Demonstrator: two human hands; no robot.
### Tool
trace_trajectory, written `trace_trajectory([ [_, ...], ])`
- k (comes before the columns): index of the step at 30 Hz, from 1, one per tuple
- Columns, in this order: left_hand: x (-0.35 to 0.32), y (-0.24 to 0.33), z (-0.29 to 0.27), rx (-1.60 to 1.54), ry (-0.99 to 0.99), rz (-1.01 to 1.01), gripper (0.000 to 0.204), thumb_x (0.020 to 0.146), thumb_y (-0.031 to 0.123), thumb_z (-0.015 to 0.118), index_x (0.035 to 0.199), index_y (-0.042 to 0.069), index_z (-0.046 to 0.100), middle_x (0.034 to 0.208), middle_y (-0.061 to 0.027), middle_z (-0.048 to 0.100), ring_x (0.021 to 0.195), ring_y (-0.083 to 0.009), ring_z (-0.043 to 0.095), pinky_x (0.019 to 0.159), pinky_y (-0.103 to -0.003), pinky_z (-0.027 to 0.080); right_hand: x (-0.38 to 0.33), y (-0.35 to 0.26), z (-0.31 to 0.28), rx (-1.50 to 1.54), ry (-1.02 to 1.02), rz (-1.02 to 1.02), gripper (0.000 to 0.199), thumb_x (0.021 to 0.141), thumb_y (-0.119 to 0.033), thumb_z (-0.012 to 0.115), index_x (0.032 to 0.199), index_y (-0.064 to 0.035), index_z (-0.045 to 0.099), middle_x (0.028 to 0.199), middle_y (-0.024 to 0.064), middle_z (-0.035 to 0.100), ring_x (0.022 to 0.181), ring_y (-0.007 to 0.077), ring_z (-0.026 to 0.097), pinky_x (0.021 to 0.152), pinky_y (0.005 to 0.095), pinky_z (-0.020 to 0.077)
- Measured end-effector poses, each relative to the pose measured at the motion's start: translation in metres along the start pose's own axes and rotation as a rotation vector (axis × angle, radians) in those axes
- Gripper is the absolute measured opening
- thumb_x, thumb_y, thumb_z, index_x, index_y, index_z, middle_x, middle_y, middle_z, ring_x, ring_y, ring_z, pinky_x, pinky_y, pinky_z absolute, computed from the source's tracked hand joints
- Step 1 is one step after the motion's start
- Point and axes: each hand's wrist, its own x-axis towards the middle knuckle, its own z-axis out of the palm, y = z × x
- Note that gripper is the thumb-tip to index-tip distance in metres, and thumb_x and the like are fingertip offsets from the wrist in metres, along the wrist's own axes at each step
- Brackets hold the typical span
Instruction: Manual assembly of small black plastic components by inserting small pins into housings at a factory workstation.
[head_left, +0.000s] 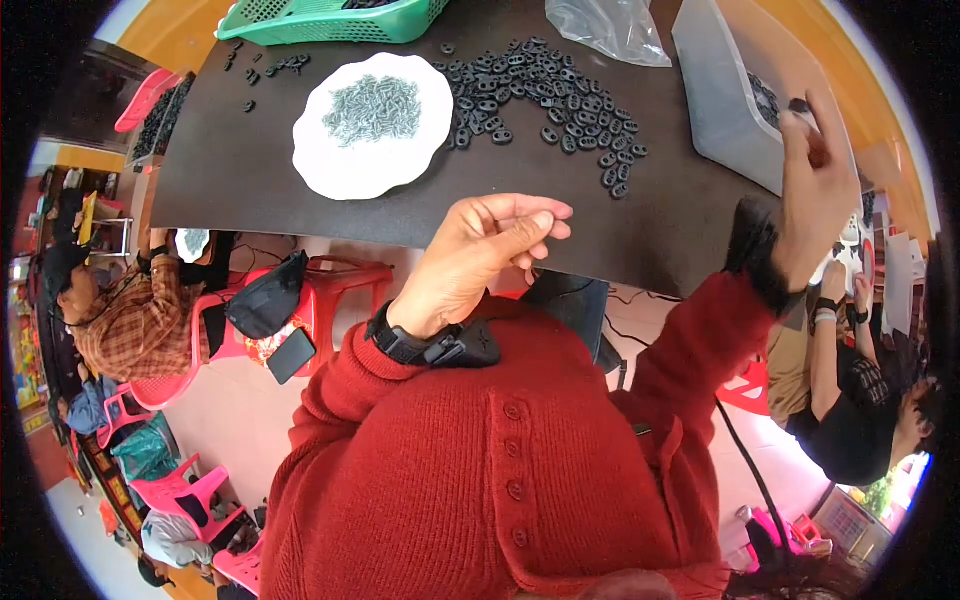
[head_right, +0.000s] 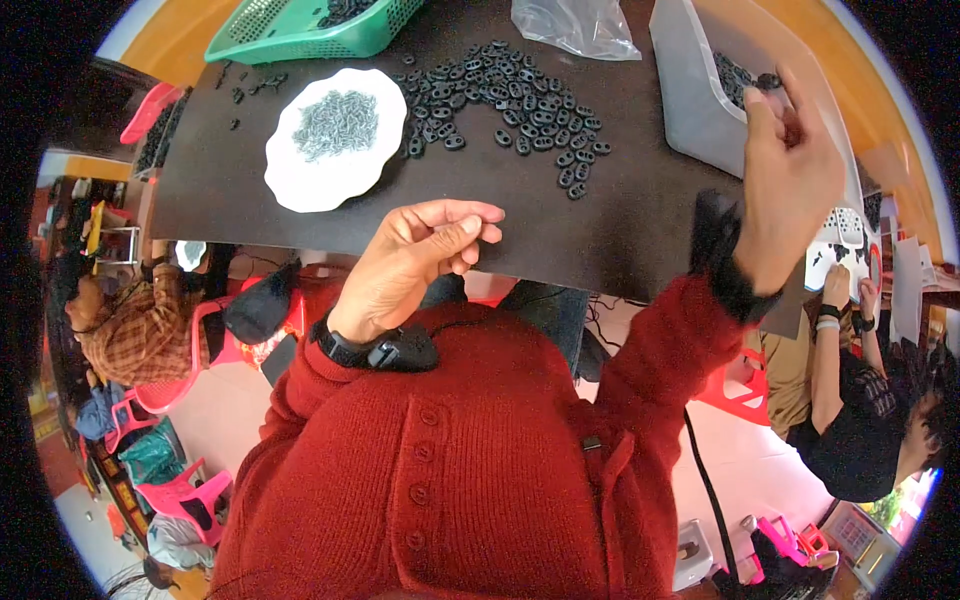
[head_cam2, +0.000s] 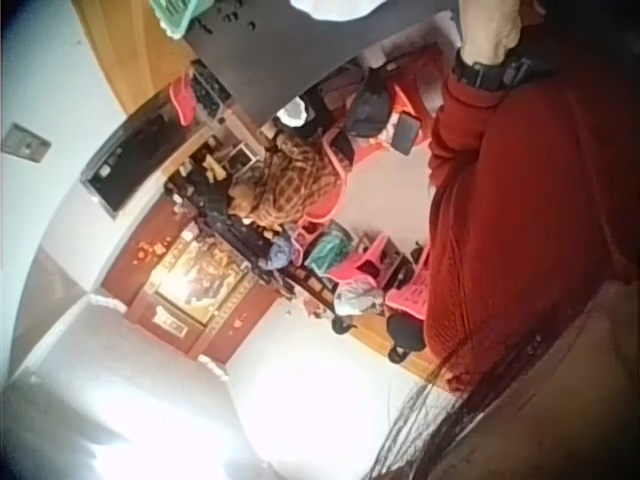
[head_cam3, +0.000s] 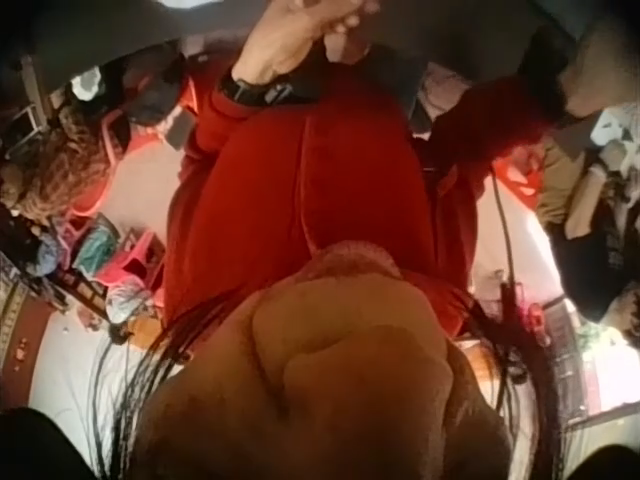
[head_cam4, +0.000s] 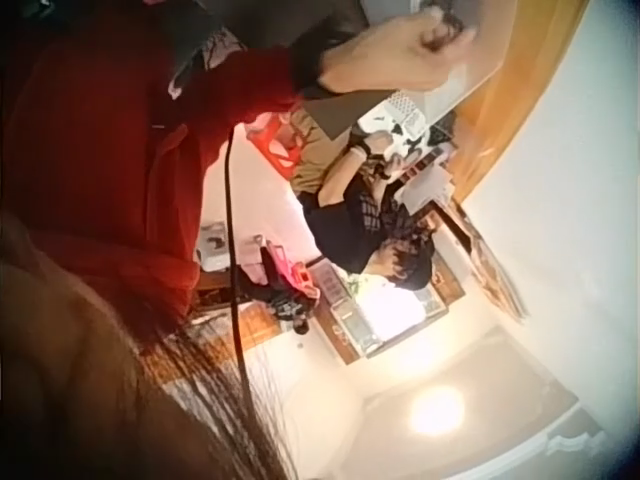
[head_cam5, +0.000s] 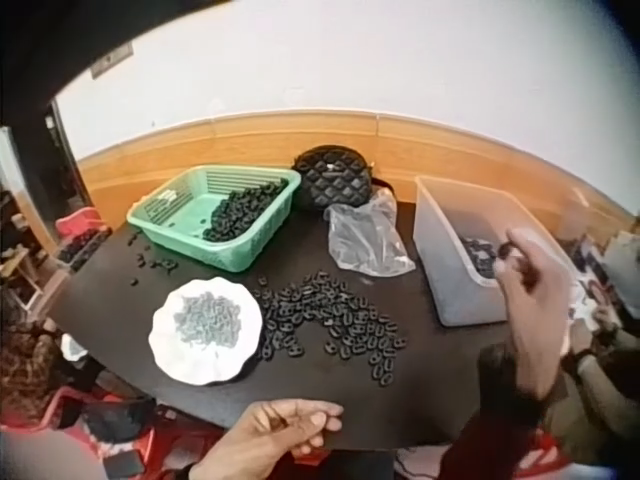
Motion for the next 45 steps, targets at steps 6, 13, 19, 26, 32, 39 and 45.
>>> trace_trajectory([
  [6, -0.002, 0.004, -0.029, -0.027, 0.044, -0.005, 0.028, 0.112, 0.015, 0.072, 0.136, 0.002, 0.078, 0.114, -0.0022, 0.081, 0.087, -0.0038, 0.065, 0.079, -0.021, 0.054, 0.032, 0.007, 0.023, -0.193, -0.02, -0.012, 0.03, 0.1, -0.022, 0.08, 0.125, -0.0045, 0.084, 0.088, 0.0061, 0.074, 0.078, 0.0137, 0.067, 0.077, 0.0306, 0.053],
  [13, 0.01, 0.011, -0.056, -0.046, 0.032, -0.04, 0.027, 0.111, 0.015, 0.072, 0.134, 0.002, 0.078, 0.113, -0.0022, 0.082, 0.086, -0.0039, 0.064, 0.078, -0.021, 0.054, 0.024, -0.002, 0.057, -0.349, -0.241, -0.018, 0.027, 0.101, -0.023, 0.079, 0.118, -0.0014, 0.083, 0.086, 0.0114, 0.08, 0.076, 0.0168, 0.071, 0.077, 0.0347, 0.0561],
  [19, 0.009, 0.013, -0.072, -0.056, 0.065, -0.019, 0.026, 0.111, 0.014, 0.072, 0.133, 0.001, 0.079, 0.113, -0.0026, 0.081, 0.085, -0.0038, 0.064, 0.077, -0.021, 0.053, -0.025, -0.006, 0.129, -0.24, -0.659, -0.176, 0.018, 0.098, -0.012, 0.076, 0.107, 0.0034, 0.078, 0.08, 0.0172, 0.074, 0.072, 0.0255, 0.071, 0.071, 0.0376, 0.0544],
  [26, -0.012, 0.03, -0.105, -0.026, 0.211, 0.135, 0.024, 0.109, 0.008, 0.07, 0.13, 0.002, 0.08, 0.113, -0.0028, 0.082, 0.085, -0.0038, 0.063, 0.079, -0.021, 0.051, -0.037, -0.019, 0.205, -0.275, -0.68, -0.405, 0.018, 0.096, -0.012, 0.073, 0.11, -0.0013, 0.078, 0.1, 0.0181, 0.078, 0.097, 0.0407, 0.073, 0.089, 0.0489, 0.058],
  [32, -0.027, 0.038, -0.136, 0.031, 0.282, 0.242, 0.026, 0.107, 0.011, 0.071, 0.129, -0.001, 0.078, 0.111, -0.0044, 0.082, 0.085, -0.0039, 0.063, 0.078, -0.021, 0.051, -0.037, -0.038, 0.275, -0.311, -0.755, -0.398, 0.022, 0.096, -0.01, 0.07, 0.114, -0.004, 0.079, 0.111, 0.0179, 0.079, 0.111, 0.0401, 0.073, 0.095, 0.0493, 0.0576],
  [39, -0.035, 0.033, -0.146, 0.013, 0.25, 0.2, 0.026, 0.109, 0.017, 0.074, 0.131, 0.003, 0.079, 0.112, -0.0008, 0.081, 0.085, -0.0025, 0.063, 0.078, -0.02, 0.05, -0.054, -0.048, 0.316, -0.184, -0.807, -0.508, 0.022, 0.095, -0.011, 0.072, 0.114, -0.0051, 0.081, 0.102, 0.0193, 0.079, 0.101, 0.0414, 0.075, 0.093, 0.0497, 0.0594],
  [45, -0.032, 0.024, -0.152, -0.01, 0.216, 0.148, 0.028, 0.109, 0.019, 0.075, 0.133, 0.004, 0.079, 0.112, -0.0003, 0.081, 0.085, -0.0023, 0.063, 0.077, -0.02, 0.05, -0.058, -0.052, 0.314, -0.264, -0.901, -0.435, 0.024, 0.091, -0.013, 0.08, 0.112, -0.0025, 0.08, 0.102, 0.0177, 0.08, 0.1, 0.0373, 0.077, 0.09, 0.0473, 0.0596],
])
